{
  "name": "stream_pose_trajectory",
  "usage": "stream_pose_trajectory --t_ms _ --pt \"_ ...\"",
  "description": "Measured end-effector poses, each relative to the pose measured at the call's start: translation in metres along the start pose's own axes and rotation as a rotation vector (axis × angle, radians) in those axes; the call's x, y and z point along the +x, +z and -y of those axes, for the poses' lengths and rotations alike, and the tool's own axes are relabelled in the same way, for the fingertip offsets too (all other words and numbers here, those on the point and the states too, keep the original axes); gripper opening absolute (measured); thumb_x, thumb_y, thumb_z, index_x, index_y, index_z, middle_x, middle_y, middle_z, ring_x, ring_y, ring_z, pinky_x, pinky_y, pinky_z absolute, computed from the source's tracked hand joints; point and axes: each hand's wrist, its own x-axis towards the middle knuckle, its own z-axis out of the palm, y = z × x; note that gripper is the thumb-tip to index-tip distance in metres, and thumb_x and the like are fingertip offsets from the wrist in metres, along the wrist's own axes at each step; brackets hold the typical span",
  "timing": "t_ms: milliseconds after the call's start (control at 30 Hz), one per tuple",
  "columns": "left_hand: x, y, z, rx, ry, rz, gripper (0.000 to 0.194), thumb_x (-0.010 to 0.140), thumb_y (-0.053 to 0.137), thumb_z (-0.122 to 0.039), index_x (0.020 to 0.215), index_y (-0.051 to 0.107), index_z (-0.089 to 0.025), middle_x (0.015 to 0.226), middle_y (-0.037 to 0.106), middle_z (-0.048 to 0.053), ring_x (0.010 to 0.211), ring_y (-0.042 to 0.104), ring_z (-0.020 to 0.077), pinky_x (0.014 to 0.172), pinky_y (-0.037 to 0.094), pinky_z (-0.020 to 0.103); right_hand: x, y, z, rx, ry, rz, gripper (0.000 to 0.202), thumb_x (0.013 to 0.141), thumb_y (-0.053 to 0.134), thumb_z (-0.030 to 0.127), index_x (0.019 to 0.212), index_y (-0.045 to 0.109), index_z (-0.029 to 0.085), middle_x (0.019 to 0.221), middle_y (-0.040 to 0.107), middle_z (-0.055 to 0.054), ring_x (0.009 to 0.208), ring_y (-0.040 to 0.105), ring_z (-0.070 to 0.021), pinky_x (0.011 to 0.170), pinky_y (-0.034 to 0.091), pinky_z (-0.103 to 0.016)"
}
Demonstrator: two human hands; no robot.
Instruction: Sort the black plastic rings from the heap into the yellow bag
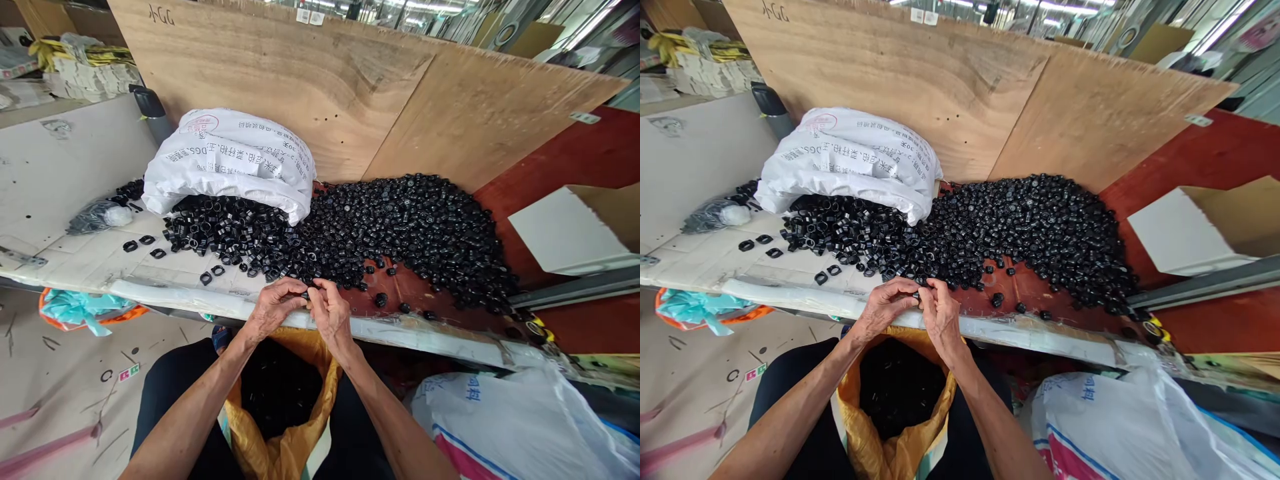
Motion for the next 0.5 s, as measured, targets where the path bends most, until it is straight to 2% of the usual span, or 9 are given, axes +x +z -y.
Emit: stream_pose_trajectory --t_ms 100,167,233,267,333,400,500 --pt "0.000 -0.001 0.001 -0.007 -0.007 -0.024 0.015 0.090 0.079 -0.032 0.101 0.078 -0.021 0.107 0.076 0.008 0.101 0.072 0.0200 0.095 0.058 0.036 0.000 -0.004 0.003 0.016 -0.029 0.059 0.032 0.100 0.057 0.042 0.120 0.066 0.019 0.084 0.074 -0.003 0.067 0.071 -0.0174 0.062 0.056 -0.027" --pt "0.000 -0.002 0.002 -0.013 -0.008 -0.028 0.015 0.090 0.080 -0.032 0.100 0.078 -0.021 0.106 0.076 0.008 0.101 0.072 0.0201 0.095 0.058 0.035 0.000 -0.007 0.004 -0.037 -0.060 0.058 0.026 0.099 0.057 0.041 0.098 0.071 0.020 0.075 0.070 -0.002 0.063 0.067 -0.0164 0.060 0.052 -0.026" --pt "0.000 -0.002 0.003 -0.018 -0.013 -0.029 0.015 0.089 0.081 -0.032 0.099 0.078 -0.020 0.106 0.076 0.008 0.101 0.073 0.0201 0.095 0.058 0.035 0.001 -0.010 0.005 -0.109 -0.064 0.011 0.039 0.102 0.053 0.042 0.071 0.065 0.021 0.062 0.063 0.000 0.057 0.061 -0.0153 0.059 0.049 -0.026" --pt "0.000 -0.002 0.003 -0.020 -0.018 -0.033 0.016 0.089 0.081 -0.032 0.099 0.078 -0.020 0.106 0.076 0.008 0.101 0.073 0.0202 0.095 0.058 0.035 0.001 -0.011 0.005 -0.128 -0.063 -0.020 0.043 0.102 0.051 0.041 0.066 0.062 0.021 0.060 0.062 -0.001 0.057 0.060 -0.0152 0.060 0.048 -0.026" --pt "0.000 -0.002 0.003 -0.026 -0.027 -0.044 0.017 0.089 0.081 -0.033 0.098 0.079 -0.020 0.106 0.076 0.008 0.102 0.073 0.0205 0.095 0.059 0.036 0.001 -0.013 0.006 -0.119 -0.086 -0.036 0.037 0.102 0.052 0.041 0.074 0.067 0.020 0.069 0.067 -0.002 0.064 0.062 -0.0159 0.064 0.049 -0.027" --pt "0.000 -0.002 0.002 -0.030 -0.033 -0.044 0.017 0.088 0.081 -0.034 0.098 0.079 -0.020 0.106 0.076 0.008 0.102 0.073 0.0206 0.095 0.059 0.037 0.000 -0.015 0.007 -0.111 -0.123 0.013 0.028 0.100 0.056 0.039 0.087 0.071 0.020 0.076 0.069 -0.002 0.068 0.063 -0.0163 0.067 0.050 -0.027" --pt "0.001 -0.003 0.001 -0.033 -0.047 -0.038 0.018 0.089 0.081 -0.035 0.098 0.080 -0.020 0.106 0.076 0.009 0.102 0.073 0.0212 0.095 0.059 0.038 -0.003 -0.016 0.006 -0.139 -0.148 0.034 0.026 0.098 0.060 0.038 0.082 0.070 0.021 0.071 0.064 0.000 0.066 0.060 -0.0164 0.067 0.051 -0.028"
